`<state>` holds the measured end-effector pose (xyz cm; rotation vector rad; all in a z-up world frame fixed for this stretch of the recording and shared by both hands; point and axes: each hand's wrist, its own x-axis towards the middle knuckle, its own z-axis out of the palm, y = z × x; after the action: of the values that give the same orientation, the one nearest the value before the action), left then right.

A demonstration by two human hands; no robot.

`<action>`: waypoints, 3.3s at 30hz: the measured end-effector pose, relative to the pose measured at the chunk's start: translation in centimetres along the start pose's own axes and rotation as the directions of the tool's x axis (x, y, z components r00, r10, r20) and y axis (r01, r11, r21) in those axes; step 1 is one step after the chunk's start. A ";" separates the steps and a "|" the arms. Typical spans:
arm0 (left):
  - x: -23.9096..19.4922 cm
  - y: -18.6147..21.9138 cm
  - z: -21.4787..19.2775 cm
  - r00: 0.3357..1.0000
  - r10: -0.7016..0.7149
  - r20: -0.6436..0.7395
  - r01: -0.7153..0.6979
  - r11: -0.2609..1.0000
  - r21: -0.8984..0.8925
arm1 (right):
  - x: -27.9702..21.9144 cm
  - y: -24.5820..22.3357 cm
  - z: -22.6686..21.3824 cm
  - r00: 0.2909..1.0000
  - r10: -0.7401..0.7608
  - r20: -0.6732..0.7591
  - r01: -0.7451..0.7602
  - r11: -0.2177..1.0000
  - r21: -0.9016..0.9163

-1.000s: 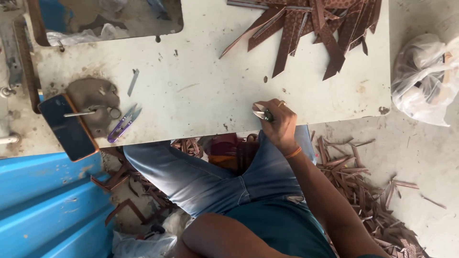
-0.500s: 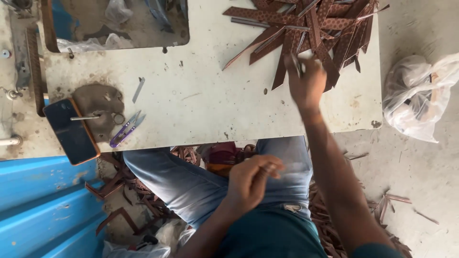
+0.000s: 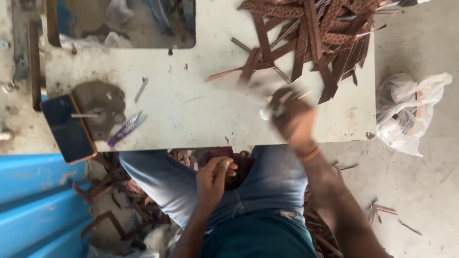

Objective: Marking lines on leather straps using a hand-held marking tool in a workshop environment.

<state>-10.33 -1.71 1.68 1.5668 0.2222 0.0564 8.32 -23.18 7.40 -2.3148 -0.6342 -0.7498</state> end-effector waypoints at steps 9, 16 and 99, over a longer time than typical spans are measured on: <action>7.4 3.1 0.2 0.933 0.341 -0.110 -0.229 0.804 0.548 | -5.2 -1.7 1.7 0.844 0.140 0.517 -0.304 0.919 0.249; 12.6 1.6 2.8 0.915 0.389 0.106 -0.335 0.585 0.739 | -1.0 -1.5 2.3 0.941 0.133 0.310 -0.139 0.990 -0.004; 11.7 0.9 0.6 0.996 0.085 0.025 -0.089 0.965 0.246 | -0.9 -3.0 3.0 0.779 -0.137 0.612 0.159 0.987 0.020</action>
<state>1.31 -0.25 1.36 1.8248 0.1530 0.0885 6.95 -19.30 6.11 -2.5581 -1.1042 -0.0355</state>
